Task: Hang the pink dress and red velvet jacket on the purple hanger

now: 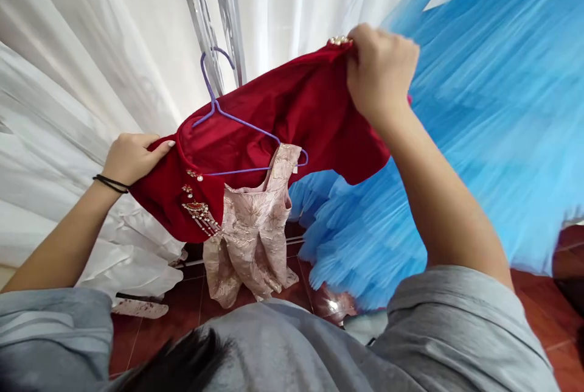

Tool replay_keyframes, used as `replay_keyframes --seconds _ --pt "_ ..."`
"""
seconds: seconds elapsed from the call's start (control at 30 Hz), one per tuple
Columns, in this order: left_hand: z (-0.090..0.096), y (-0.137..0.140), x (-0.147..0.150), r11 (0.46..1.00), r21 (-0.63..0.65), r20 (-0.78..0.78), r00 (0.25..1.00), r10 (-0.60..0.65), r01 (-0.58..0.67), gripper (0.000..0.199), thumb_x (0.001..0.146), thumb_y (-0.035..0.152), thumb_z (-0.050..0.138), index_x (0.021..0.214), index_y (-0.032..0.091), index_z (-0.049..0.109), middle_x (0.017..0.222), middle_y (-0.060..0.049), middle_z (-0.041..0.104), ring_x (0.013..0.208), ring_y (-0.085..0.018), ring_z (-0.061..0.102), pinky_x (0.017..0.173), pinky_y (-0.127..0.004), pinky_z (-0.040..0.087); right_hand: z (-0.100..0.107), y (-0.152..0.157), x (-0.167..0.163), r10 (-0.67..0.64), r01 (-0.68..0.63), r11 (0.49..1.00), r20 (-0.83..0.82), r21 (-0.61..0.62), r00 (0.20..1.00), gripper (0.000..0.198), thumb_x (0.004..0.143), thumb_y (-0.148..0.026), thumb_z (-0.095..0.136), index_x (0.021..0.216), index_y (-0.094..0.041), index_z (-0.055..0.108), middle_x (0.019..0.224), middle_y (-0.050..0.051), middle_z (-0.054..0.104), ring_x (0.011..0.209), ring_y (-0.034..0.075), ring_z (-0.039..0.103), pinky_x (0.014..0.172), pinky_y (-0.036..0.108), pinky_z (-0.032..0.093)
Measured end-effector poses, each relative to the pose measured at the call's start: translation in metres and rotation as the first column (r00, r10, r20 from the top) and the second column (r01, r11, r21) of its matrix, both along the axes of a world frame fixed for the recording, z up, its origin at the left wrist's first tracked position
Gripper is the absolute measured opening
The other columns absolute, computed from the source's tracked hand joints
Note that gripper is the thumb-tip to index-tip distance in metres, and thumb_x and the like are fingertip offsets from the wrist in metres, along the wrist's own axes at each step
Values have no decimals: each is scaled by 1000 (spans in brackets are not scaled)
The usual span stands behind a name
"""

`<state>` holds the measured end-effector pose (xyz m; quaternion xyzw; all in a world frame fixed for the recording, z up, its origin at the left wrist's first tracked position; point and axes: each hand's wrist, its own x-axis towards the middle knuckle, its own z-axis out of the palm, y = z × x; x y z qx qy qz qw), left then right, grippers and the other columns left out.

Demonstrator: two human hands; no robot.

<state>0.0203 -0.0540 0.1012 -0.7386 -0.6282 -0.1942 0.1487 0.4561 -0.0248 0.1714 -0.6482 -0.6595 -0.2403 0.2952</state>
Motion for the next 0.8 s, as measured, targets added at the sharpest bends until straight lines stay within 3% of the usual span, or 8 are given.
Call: replay_keyframes --seconds 0.03,0.1,0.2,0.3,0.43,0.6,0.7,0.8 --pt "-2 -2 1 1000 7 -3 1000 23 -23 49 88 62 35 61 23 47 60 -6 53 67 -26 57 59 -33 28 2 -2 0 -30 30 999 25 -10 999 37 100 -26 39 129 -18 60 125 20 65 114 32 59 90 43 42" --pt "-6 -6 2 998 28 2 999 53 -53 50 90 61 34 63 22 49 62 -7 56 70 -26 59 60 -33 30 -11 -2 -1 -57 67 979 58 -190 997 33 101 -31 44 119 -13 66 115 23 68 106 33 62 83 40 43" --pt "-11 -11 3 997 50 11 998 55 -55 50 93 59 35 64 22 50 63 -6 57 71 -26 61 60 -33 31 -44 -9 -7 -18 32 846 32 -533 999 28 97 -30 54 102 -8 71 104 23 70 95 30 64 72 34 39" --pt "-12 -17 7 997 52 12 999 52 -52 47 93 58 38 66 22 52 64 -6 56 71 -25 60 60 -32 32 -65 -40 -29 -31 19 875 -17 -483 999 28 97 -27 50 96 -10 72 101 22 72 91 29 65 68 33 35" --pt "-14 -23 11 997 61 16 998 56 -57 44 93 55 41 69 22 55 65 -5 56 70 -25 59 60 -32 33 -104 -86 -104 36 -57 925 -64 -375 997 36 101 -30 39 101 -11 70 91 18 73 82 26 68 66 30 39" --pt "-19 -23 5 995 100 20 1000 18 -20 44 96 51 37 76 23 64 68 -6 60 74 -26 62 63 -33 39 -171 -79 -194 229 -242 744 -103 -622 968 39 99 -19 41 133 -5 54 99 18 74 90 25 73 69 29 50" --pt "-21 -22 0 989 147 19 999 -28 25 43 99 47 35 94 24 72 83 -8 68 85 -27 66 70 -35 46 -174 -76 -200 280 -283 700 -113 -655 953 43 103 -41 40 119 -9 65 97 18 74 94 29 72 72 32 53" --pt "-24 -20 8 956 242 -105 984 -144 166 43 97 44 44 129 23 64 122 -13 67 113 -32 62 91 -43 49 -160 -77 -179 281 -265 810 -49 -523 958 45 105 -40 31 122 -15 64 112 17 72 90 25 71 68 31 52"
